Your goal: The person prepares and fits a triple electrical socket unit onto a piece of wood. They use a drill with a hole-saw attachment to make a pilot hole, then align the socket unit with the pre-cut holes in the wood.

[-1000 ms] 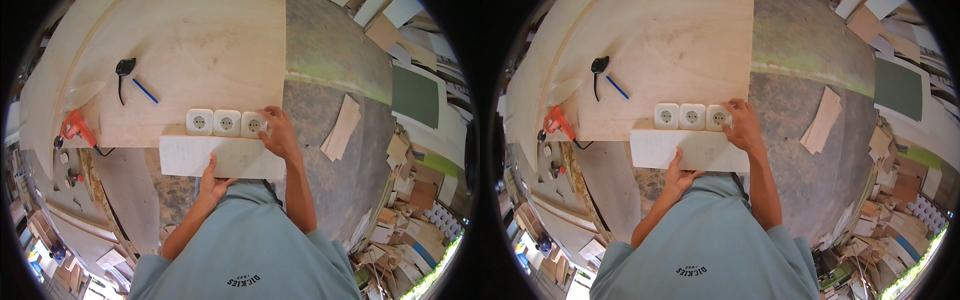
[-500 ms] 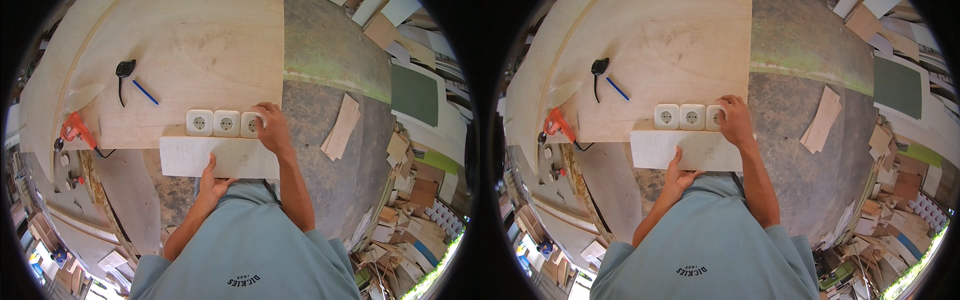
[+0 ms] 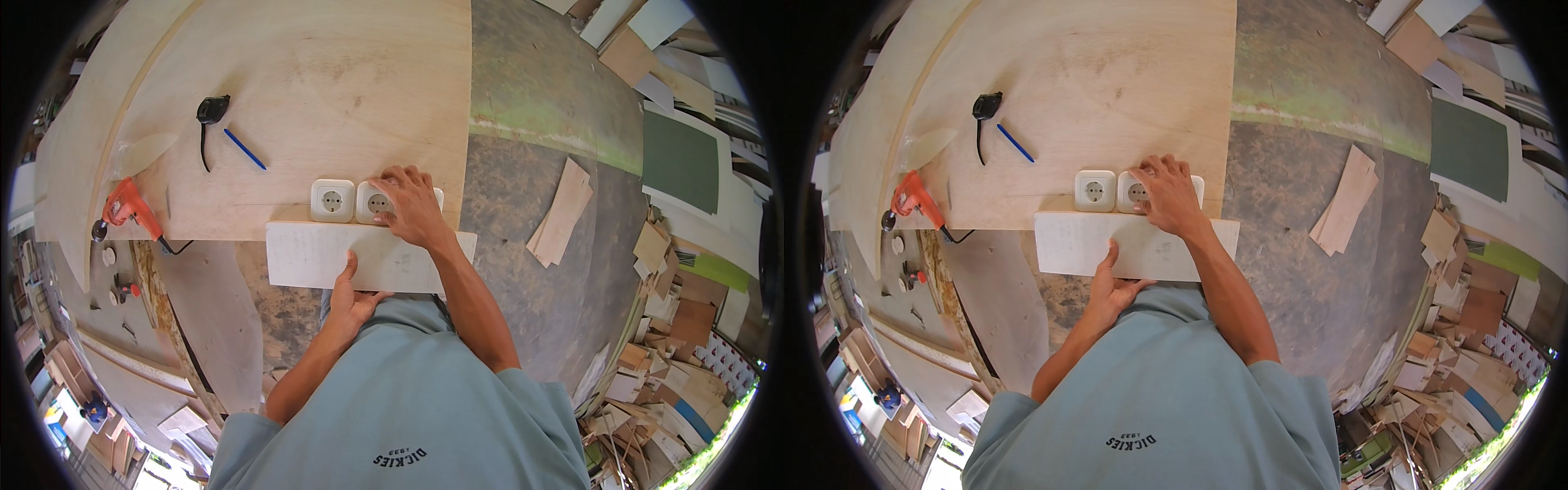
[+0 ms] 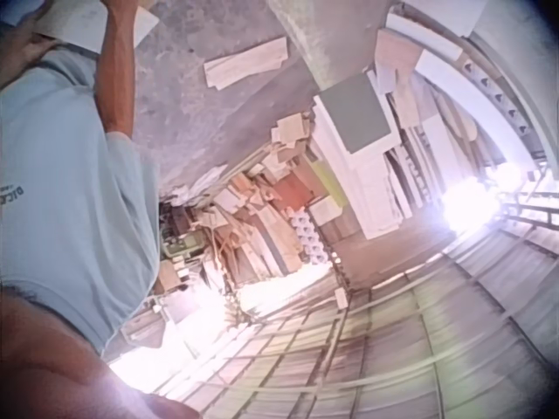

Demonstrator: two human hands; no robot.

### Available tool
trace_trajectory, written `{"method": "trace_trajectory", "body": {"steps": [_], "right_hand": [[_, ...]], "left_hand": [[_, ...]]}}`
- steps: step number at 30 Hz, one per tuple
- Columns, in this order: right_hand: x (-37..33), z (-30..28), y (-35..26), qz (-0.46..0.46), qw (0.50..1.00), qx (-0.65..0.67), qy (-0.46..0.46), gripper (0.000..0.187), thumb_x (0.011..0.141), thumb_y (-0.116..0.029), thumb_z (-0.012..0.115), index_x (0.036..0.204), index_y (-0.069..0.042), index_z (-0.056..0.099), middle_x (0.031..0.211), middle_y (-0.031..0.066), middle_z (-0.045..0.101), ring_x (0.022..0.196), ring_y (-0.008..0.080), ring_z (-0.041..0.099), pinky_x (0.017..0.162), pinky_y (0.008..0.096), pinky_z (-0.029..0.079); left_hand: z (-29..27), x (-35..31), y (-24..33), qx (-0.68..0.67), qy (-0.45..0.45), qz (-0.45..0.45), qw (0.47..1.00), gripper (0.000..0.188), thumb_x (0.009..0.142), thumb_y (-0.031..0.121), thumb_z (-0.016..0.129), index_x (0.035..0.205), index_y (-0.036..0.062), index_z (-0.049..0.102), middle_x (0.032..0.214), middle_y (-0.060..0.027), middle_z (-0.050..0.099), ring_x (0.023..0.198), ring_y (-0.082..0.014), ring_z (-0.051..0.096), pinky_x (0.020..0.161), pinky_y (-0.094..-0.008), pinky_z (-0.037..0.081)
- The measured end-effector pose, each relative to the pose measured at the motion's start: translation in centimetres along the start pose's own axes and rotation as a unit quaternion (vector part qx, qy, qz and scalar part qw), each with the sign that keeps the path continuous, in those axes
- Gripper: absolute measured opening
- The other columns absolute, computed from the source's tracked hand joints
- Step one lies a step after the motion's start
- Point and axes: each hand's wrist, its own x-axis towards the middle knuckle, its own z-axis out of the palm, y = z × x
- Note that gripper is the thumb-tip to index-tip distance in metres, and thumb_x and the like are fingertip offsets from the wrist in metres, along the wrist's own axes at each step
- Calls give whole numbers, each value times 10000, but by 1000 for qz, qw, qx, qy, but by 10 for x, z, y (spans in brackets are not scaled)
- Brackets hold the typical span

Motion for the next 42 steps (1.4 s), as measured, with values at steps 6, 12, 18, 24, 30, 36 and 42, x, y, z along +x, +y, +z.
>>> {"method": "trace_trajectory", "body": {"steps": [6, 12, 18, 24, 30, 36, 42], "right_hand": [[-2, 3, 4, -30, 1000, -1, 6, 648, 716, -207, 899, 1316, -107, 676, 1302, 70, 594, 1231, 316, 507, 1044, 480, 368], [-3, 3, 1, -31, 999, -6, 12, 668, 730, -196, 895, 1351, -134, 656, 1331, 64, 585, 1265, 310, 490, 1077, 468, 336], [-5, -14, 11, -16, 998, 19, -50, 713, 696, -186, 907, 1362, -150, 656, 1376, 77, 584, 1295, 301, 487, 1105, 466, 320], [4, -35, 29, -27, 996, 87, -16, 721, 657, -160, 872, 1345, -105, 662, 1378, 113, 605, 1318, 320, 505, 1129, 471, 328], [32, 2, -11, -97, 992, 76, 5, 633, 742, -219, 863, 1327, -88, 658, 1351, 117, 621, 1290, 309, 529, 1113, 466, 345], [50, 38, -42, -104, 994, -27, 4, 696, 730, -325, 910, 1347, -145, 642, 1290, 62, 618, 1212, 280, 546, 1060, 484, 366], [46, 32, -34, -106, 993, -42, -10, 739, 690, -287, 936, 1354, -164, 635, 1286, 32, 603, 1198, 268, 539, 1044, 506, 350]], "left_hand": [[1, -1, -1, 11, -15, 8, 1000, 720, 990, 532, 673, 1512, 87, 455, 1524, -156, 494, 1418, -428, 461, 1078, -693, 424], [3, -2, -2, 15, -14, 19, 1000, 728, 999, 549, 654, 1519, 82, 451, 1539, -160, 473, 1425, -429, 440, 1080, -690, 404], [1, -3, -1, 30, -28, 24, 999, 732, 999, 543, 658, 1528, 84, 444, 1547, -155, 472, 1431, -414, 437, 1091, -678, 400], [3, -5, -2, 21, -23, 20, 999, 695, 997, 524, 666, 1516, 113, 455, 1518, -131, 507, 1414, -392, 475, 1091, -660, 433], [2, -3, -2, 7, -17, 11, 1000, 724, 960, 525, 719, 1509, 133, 457, 1514, -127, 509, 1413, -394, 475, 1107, -675, 406], [-1, 1, -4, -32, 7, 9, 999, 786, 920, 490, 786, 1514, 116, 432, 1531, -158, 469, 1436, -428, 427, 1121, -727, 358], [0, 1, -1, -36, 9, 0, 999, 799, 917, 478, 793, 1524, 123, 414, 1531, -158, 470, 1429, -443, 431, 1116, -734, 357]]}}
